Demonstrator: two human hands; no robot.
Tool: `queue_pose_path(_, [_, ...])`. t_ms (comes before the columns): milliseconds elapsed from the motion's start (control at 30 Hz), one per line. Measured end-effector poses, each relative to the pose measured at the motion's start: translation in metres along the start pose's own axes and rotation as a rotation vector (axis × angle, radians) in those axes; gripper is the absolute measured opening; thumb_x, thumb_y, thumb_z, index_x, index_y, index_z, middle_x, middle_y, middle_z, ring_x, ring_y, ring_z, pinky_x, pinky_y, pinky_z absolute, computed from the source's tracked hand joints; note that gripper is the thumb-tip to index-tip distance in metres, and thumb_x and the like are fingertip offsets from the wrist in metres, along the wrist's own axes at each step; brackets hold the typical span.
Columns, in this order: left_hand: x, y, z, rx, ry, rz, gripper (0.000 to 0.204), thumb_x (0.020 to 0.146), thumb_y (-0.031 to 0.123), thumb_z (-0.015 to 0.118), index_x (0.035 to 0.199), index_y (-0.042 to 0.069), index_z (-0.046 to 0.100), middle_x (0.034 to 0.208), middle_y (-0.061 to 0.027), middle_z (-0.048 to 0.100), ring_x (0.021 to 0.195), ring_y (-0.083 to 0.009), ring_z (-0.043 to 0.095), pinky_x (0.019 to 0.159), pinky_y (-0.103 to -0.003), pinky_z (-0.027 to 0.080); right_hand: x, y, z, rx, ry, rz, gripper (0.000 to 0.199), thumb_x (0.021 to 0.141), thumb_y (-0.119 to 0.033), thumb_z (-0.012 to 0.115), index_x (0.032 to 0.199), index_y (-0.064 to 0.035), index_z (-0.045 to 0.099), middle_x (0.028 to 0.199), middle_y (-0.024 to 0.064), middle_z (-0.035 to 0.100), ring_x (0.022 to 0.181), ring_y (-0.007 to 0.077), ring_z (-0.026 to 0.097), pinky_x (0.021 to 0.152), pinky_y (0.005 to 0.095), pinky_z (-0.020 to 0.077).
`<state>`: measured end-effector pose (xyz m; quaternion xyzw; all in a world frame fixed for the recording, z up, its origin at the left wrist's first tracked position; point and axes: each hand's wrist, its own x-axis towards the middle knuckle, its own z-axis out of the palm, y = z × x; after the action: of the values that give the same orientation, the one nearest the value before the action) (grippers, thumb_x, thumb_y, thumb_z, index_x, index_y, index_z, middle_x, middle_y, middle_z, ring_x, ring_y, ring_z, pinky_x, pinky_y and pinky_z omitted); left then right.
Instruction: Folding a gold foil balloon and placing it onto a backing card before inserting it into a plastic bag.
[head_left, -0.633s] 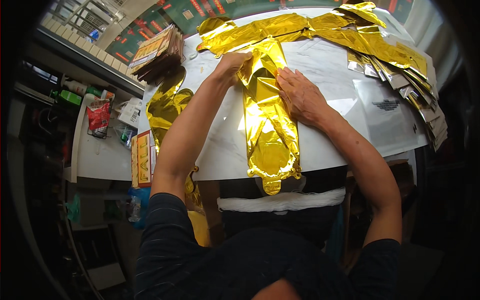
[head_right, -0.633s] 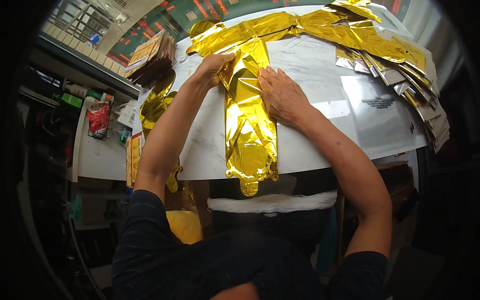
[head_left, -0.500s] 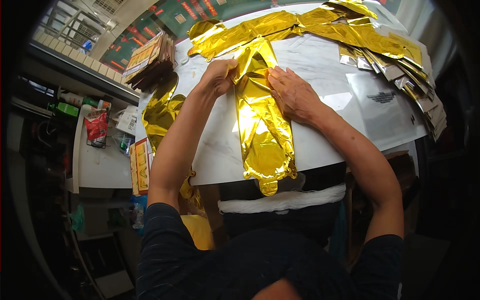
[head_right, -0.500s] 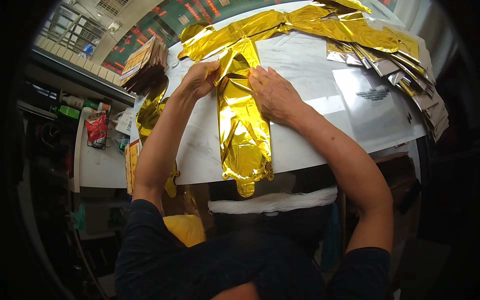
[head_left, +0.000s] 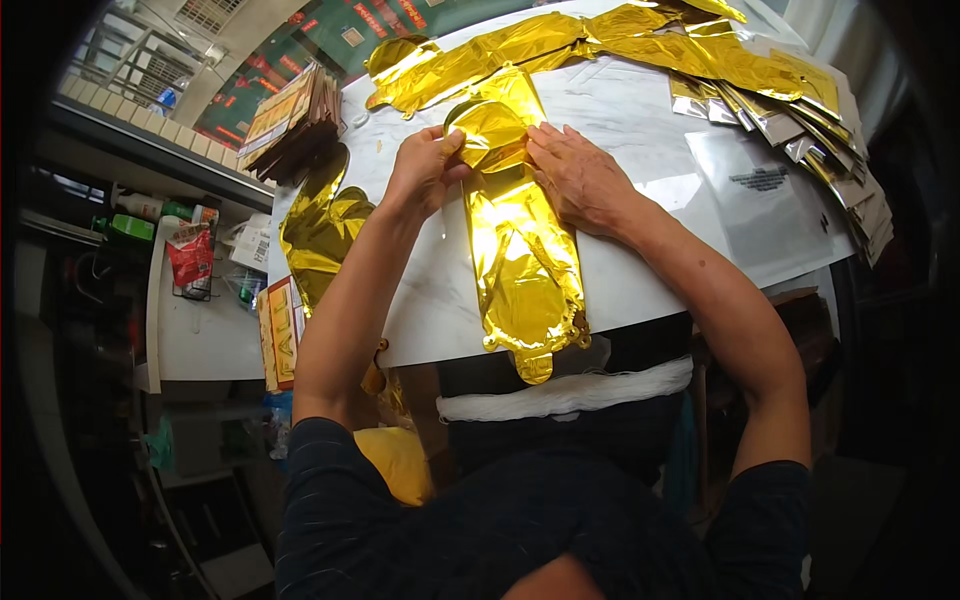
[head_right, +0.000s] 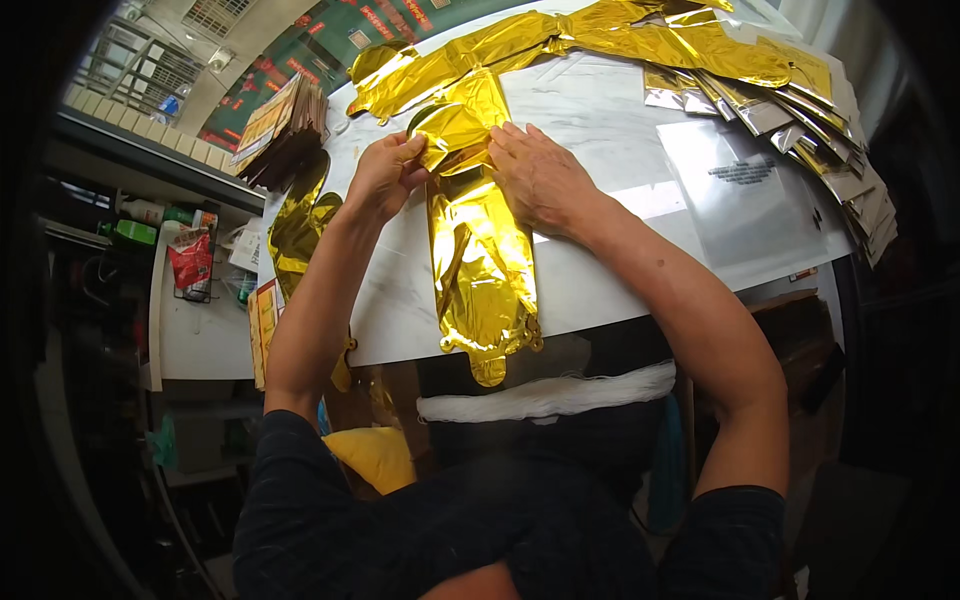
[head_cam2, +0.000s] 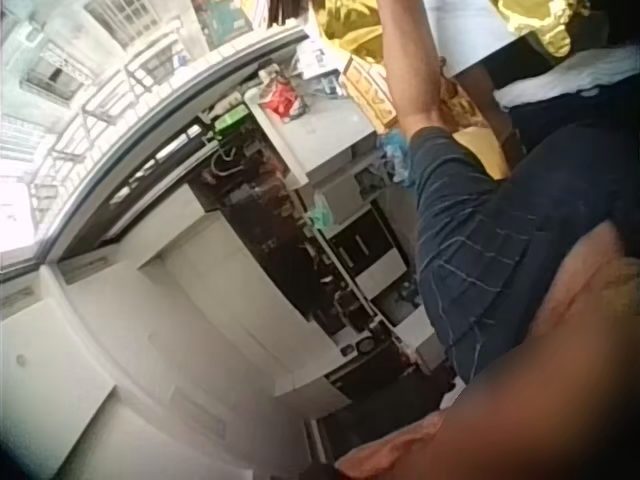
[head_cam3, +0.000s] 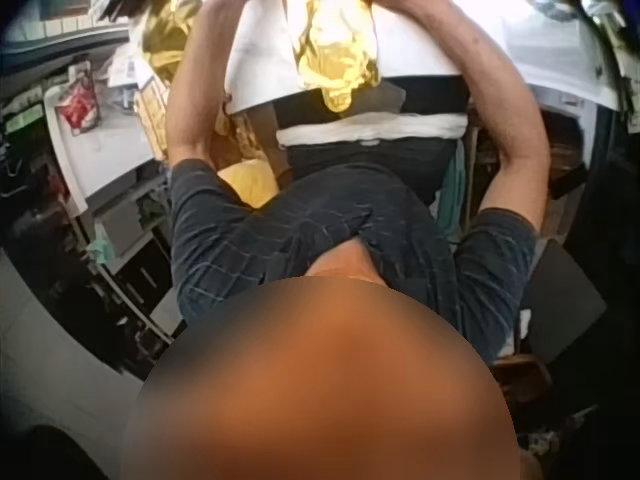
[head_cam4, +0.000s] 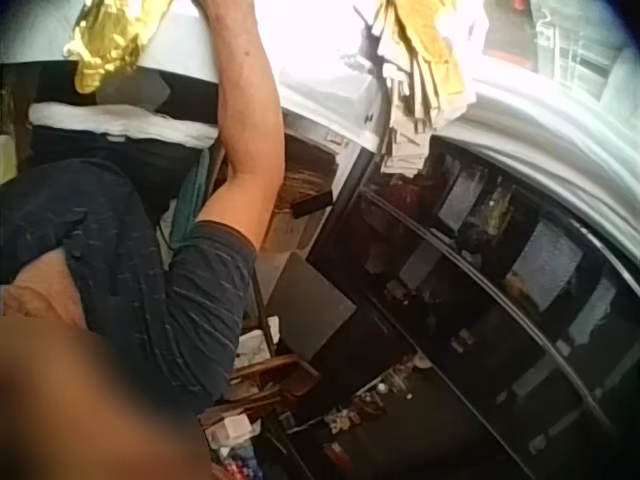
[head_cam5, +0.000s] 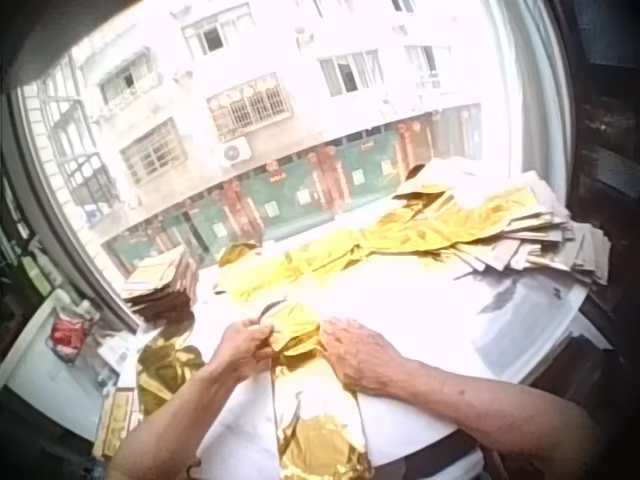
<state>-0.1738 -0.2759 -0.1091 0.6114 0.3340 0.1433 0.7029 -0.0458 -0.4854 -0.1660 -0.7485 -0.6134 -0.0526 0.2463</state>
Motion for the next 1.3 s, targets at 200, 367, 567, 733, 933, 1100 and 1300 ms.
queue_pose_path(200, [0.021, -0.009, 0.010, -0.177, -0.089, -0.074, 0.019, 0.107, 0.019, 0.061, 0.113, 0.001, 0.063, 0.099, -0.0055, 0.070, 0.082, -0.0139, 0.068, 0.072, -0.028, 0.061, -0.001, 0.005, 0.007, -0.027, 0.016, -0.031, 0.045, 0.105, -0.023, 0.053, 0.142, 0.0042, 0.052, 0.155, 0.0224, 0.048, 0.149, 0.0362, 0.040, 0.126, 0.0480, 0.0287])
queue_pose_path(367, [0.035, -0.006, 0.028, -0.170, -0.022, -0.041, 0.023, 0.105, 0.022, 0.064, 0.108, -0.001, 0.063, 0.096, -0.0116, 0.069, 0.078, -0.0194, 0.068, 0.064, -0.033, 0.059, -0.001, 0.006, 0.006, -0.019, 0.017, -0.038, 0.047, 0.105, -0.023, 0.054, 0.142, 0.0044, 0.052, 0.155, 0.0221, 0.048, 0.150, 0.0356, 0.040, 0.126, 0.0472, 0.0279])
queue_pose_path(567, [0.065, 0.012, 0.030, -0.003, -0.054, 0.123, 0.019, 0.099, 0.017, 0.074, 0.107, 0.001, 0.070, 0.097, -0.0052, 0.072, 0.077, -0.0111, 0.065, 0.066, -0.021, 0.051, -0.001, 0.009, 0.010, -0.008, 0.045, -0.048, 0.049, 0.102, -0.021, 0.048, 0.140, 0.0083, 0.053, 0.154, 0.0253, 0.049, 0.149, 0.0364, 0.042, 0.126, 0.0475, 0.0281])
queue_pose_path(733, [0.086, 0.014, 0.019, -0.111, -0.117, -0.027, 0.011, 0.102, 0.011, 0.068, 0.103, 0.000, 0.067, 0.094, -0.0075, 0.069, 0.083, -0.0153, 0.067, 0.074, -0.025, 0.059, -0.002, 0.007, 0.010, 0.018, 0.041, -0.036, 0.049, 0.102, -0.022, 0.047, 0.140, 0.0086, 0.053, 0.154, 0.0250, 0.049, 0.149, 0.0362, 0.042, 0.126, 0.0474, 0.0277])
queue_pose_path(933, [0.083, -0.004, 0.024, -0.222, -0.092, -0.039, 0.015, 0.103, 0.002, 0.061, 0.115, -0.005, 0.057, 0.111, -0.0150, 0.065, 0.097, -0.0212, 0.070, 0.087, -0.029, 0.062, -0.001, 0.006, 0.009, -0.023, 0.042, -0.023, 0.046, 0.104, -0.024, 0.055, 0.140, 0.0047, 0.054, 0.154, 0.0223, 0.049, 0.149, 0.0353, 0.041, 0.126, 0.0465, 0.0287])
queue_pose_path(1100, [0.056, -0.010, 0.032, -0.091, -0.114, 0.069, 0.028, 0.097, 0.004, 0.072, 0.118, -0.004, 0.055, 0.101, -0.0129, 0.067, 0.082, -0.0198, 0.070, 0.074, -0.032, 0.061, 0.000, 0.002, 0.001, 0.025, 0.060, -0.027, 0.045, 0.102, -0.022, 0.052, 0.134, 0.0090, 0.057, 0.149, 0.0249, 0.052, 0.146, 0.0356, 0.044, 0.124, 0.0483, 0.0305])
queue_pose_path(1300, [0.037, -0.002, 0.049, 0.737, 0.041, 0.444, 0.047, 0.101, 0.040, 0.070, 0.105, -0.007, 0.077, 0.085, -0.0083, 0.074, 0.073, -0.0114, 0.065, 0.068, -0.028, 0.052, 0.002, -0.002, -0.004, 0.047, 0.025, -0.023, 0.039, 0.102, -0.018, 0.049, 0.129, 0.0081, 0.059, 0.148, 0.0247, 0.053, 0.145, 0.0355, 0.045, 0.124, 0.0486, 0.0314])
